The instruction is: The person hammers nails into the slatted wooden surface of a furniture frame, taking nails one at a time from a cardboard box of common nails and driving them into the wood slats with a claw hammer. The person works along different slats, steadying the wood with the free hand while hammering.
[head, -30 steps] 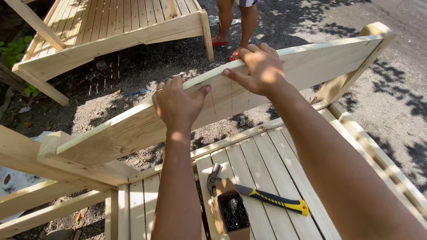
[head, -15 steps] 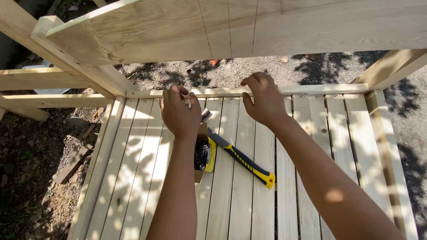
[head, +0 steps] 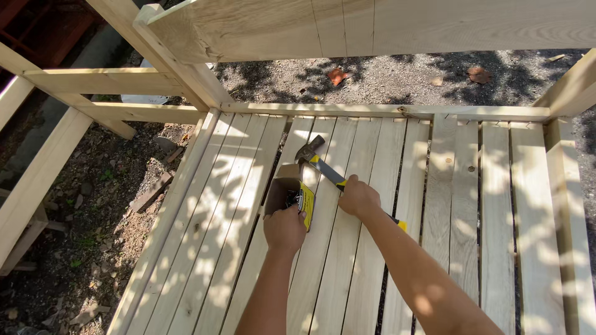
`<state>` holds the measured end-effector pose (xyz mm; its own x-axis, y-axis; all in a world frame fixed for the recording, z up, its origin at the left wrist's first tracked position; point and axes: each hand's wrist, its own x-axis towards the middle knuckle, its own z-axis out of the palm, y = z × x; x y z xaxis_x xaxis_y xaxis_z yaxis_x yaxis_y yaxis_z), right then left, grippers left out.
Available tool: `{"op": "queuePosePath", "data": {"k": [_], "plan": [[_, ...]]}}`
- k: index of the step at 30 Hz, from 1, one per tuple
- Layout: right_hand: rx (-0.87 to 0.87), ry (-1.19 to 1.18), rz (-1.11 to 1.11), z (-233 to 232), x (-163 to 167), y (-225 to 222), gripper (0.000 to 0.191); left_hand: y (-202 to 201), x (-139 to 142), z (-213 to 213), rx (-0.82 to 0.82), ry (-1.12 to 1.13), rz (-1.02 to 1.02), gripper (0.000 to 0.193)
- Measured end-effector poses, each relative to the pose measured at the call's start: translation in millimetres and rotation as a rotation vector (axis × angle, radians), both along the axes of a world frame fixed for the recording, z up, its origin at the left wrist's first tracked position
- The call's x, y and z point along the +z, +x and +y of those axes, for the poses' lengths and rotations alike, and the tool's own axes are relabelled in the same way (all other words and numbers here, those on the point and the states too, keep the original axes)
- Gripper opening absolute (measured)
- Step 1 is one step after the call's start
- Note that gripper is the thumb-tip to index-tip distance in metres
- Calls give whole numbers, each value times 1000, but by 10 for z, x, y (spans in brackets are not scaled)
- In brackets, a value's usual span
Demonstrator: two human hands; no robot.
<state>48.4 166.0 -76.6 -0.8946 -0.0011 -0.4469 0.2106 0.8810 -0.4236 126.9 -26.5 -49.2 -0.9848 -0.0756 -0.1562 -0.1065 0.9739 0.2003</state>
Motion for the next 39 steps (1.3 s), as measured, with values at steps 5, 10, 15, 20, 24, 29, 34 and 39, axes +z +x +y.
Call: {"op": "queuePosePath", "data": {"k": [5,10,15,20,24,29,34,39], "plan": [[-118,-187,-15,522,365,382,31,366,169,-32,-281,157,135,17],[-303,-432,-5,1178,648,1054,25,597,370,344,-642,289,121,11],[-411,-734,144,1657,606,1821,15,793,602,907,-938,158,-35,10],[-517,-624,119,1883,566,2283,15,592,483,1207,-702,247,-443,20],[-754,-563,30,1890,571,2616,17,504,86,1515,-810,-81,-342,17],[-841,-741,-32,1836,457,2703,32,443,-224,1634,-782,-197,-382,14],[-798,-744,15,1567,227,2382,29,471,-266,1586,-728,-145,-355,15],[-773,-834,30,1155,-67,2045,22,544,-325,1519,-636,-139,-328,18]]}}
